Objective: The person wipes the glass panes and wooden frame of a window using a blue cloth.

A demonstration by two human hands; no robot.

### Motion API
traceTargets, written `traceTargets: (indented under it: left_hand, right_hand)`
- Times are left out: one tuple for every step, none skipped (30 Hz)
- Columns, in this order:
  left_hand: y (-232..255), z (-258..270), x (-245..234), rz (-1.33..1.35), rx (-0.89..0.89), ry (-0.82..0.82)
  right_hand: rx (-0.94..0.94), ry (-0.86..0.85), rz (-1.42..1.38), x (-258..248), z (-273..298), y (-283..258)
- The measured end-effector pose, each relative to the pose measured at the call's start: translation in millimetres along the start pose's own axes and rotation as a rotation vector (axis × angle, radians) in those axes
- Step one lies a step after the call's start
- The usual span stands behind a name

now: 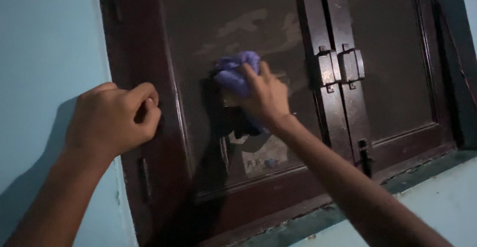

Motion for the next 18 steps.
traceTargets:
  left_hand:
    - [0, 1, 0, 0.000, 0.005, 0.013]
    - [-1, 1, 1, -0.002, 0.007, 0.016]
    - [-2, 1, 1, -0.004, 0.009, 0.019]
    - [-2, 0, 2, -0.004, 0.010, 0.024]
    - [-2, 0, 4, -0.007, 0.003, 0.006]
    - [-2, -1, 5, -0.012, -0.005, -0.009]
    - [-3, -2, 5, -0.017, -0.012, -0.024]
    - [-2, -1, 4, -0.022, -0.003, -0.012]
    - [-1, -1, 4, -0.026, 0.006, 0.000]
    - [0, 0, 3, -0.031, 0.015, 0.009]
    - [0, 1, 2, -0.017, 0.019, 0.014]
    - [1, 1, 1, -0.002, 0.024, 0.020]
    - [1, 1, 0, 0.013, 0.029, 0.026]
    - [1, 2, 0, 0.010, 0.016, 0.005]
    - [1, 2, 1, 0.008, 0.003, -0.016]
    - [1, 3, 1, 0.006, -0.012, -0.036]
    - [1, 3, 1, 0.005, 0.005, -0.021]
    - [1, 3, 1, 0.003, 0.022, -0.007]
  right_hand:
    - [0.034, 0.003, 0.054, -2, 3, 13]
    - [0.065, 0.007, 0.111, -5, 6, 25]
    - [0.088, 0.040, 0.100, -9, 12, 37]
    - [0.109, 0.074, 0.091, -14, 19, 49]
    - [0.130, 0.107, 0.081, -19, 25, 61]
    - [0.176, 0.133, 0.086, -21, 31, 71]
    - [0.223, 0.159, 0.090, -21, 37, 80]
    - [0.272, 0.183, 0.093, -20, 46, 88]
    - [0.314, 0.195, 0.111, -19, 53, 97]
    - [0.357, 0.204, 0.127, -15, 61, 103]
    - [0.401, 0.214, 0.143, -11, 70, 109]
    - [0.403, 0.240, 0.137, -7, 77, 112]
    - [0.405, 0.267, 0.131, -3, 84, 113]
    - [0.409, 0.295, 0.129, -1, 93, 114]
    - [0.392, 0.295, 0.160, 0, 102, 112]
    - [0.373, 0.295, 0.192, -1, 111, 109]
    - [0.353, 0.294, 0.223, -2, 120, 106]
    - [0.362, 0.281, 0.195, -2, 128, 103]
Point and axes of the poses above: each hand's wrist, its own z-axis away from the middle knuckle, its own x-axis out of the palm, y = z × x, the point moved 4 cm from there along -z, towards the middle knuckle, and after that the axes turned 13 degrees about -x, right-handed, at the moved point
